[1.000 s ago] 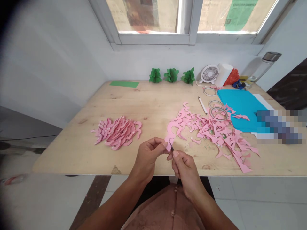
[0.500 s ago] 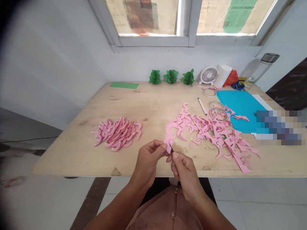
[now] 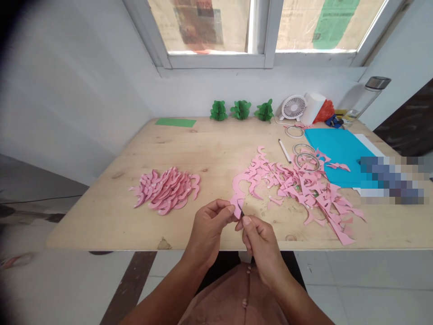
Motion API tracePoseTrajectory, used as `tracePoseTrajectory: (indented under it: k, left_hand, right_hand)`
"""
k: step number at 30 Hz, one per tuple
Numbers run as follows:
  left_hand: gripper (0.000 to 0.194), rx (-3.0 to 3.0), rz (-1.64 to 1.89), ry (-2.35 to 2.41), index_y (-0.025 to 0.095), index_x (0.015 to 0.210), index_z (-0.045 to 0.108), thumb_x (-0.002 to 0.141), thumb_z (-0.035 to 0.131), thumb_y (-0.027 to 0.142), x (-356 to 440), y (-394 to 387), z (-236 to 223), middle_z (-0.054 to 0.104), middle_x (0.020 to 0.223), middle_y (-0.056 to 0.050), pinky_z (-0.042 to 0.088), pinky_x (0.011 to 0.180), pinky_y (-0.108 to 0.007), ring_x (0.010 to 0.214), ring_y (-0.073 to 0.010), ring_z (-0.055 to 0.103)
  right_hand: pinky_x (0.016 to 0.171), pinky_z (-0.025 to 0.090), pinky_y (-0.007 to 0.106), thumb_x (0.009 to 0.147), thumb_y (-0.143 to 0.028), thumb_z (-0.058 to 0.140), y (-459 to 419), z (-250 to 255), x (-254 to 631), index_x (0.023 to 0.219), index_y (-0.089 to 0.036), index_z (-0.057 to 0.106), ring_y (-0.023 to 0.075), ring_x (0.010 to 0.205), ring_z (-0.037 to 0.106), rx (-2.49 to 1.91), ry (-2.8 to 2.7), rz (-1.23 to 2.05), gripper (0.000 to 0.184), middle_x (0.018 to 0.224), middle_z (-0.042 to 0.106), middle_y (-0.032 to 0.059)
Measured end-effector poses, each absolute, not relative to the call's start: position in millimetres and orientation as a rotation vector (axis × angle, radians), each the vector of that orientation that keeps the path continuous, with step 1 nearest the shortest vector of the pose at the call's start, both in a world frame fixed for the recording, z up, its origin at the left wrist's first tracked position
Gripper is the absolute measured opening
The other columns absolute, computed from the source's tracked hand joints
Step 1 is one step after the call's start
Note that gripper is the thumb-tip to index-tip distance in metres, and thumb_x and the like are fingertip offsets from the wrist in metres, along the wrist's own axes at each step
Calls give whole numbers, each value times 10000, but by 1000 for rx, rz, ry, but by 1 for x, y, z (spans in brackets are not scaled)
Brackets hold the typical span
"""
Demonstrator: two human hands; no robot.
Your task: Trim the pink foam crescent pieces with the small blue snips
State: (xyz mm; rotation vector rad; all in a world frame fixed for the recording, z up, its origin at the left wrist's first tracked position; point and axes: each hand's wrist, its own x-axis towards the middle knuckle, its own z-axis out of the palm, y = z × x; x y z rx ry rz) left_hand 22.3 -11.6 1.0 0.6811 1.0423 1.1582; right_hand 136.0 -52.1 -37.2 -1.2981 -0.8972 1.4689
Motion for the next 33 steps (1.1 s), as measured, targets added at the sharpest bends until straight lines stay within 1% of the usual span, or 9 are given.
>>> tracePoseTrajectory:
  k: [5,10,18,33]
  left_hand:
    - [100,715,1146,1042,137,673,627,693,686,216,18,-8,-3,603,601,7,429,622,-232,574,-96,522]
    - [119,765,1130,1047,136,628,617,692,685,210,17,-4,-2,596,583,6,431,631,-235,577,-99,521]
    - [136,686,1153,1042,132,641,619,702,688,232,19,-9,-3,588,588,9,420,619,-227,576,-92,512]
    - [130,571,1196,1033,131,634,607,696,689,211,23,-17,2,584,588,12,444,640,-240,584,-98,519]
  right_hand:
    - [416,117,224,884,-520,490,-52,-39,137,752,-157,586,60,433,186,-1313,-918,1469,398,457,295,-87]
    - [418,113,226,887,-519,484,-54,-38,138,753,-157,582,62,438,179,-1320,-937,1470,398,464,287,-87]
    - [420,109,227,881,-530,481,-54,-35,137,750,-155,588,65,442,183,-1330,-938,1460,411,469,293,-83]
    - [425,120,232,882,-535,472,-55,-36,135,747,-166,578,79,444,195,-1342,-970,1432,407,473,281,-81]
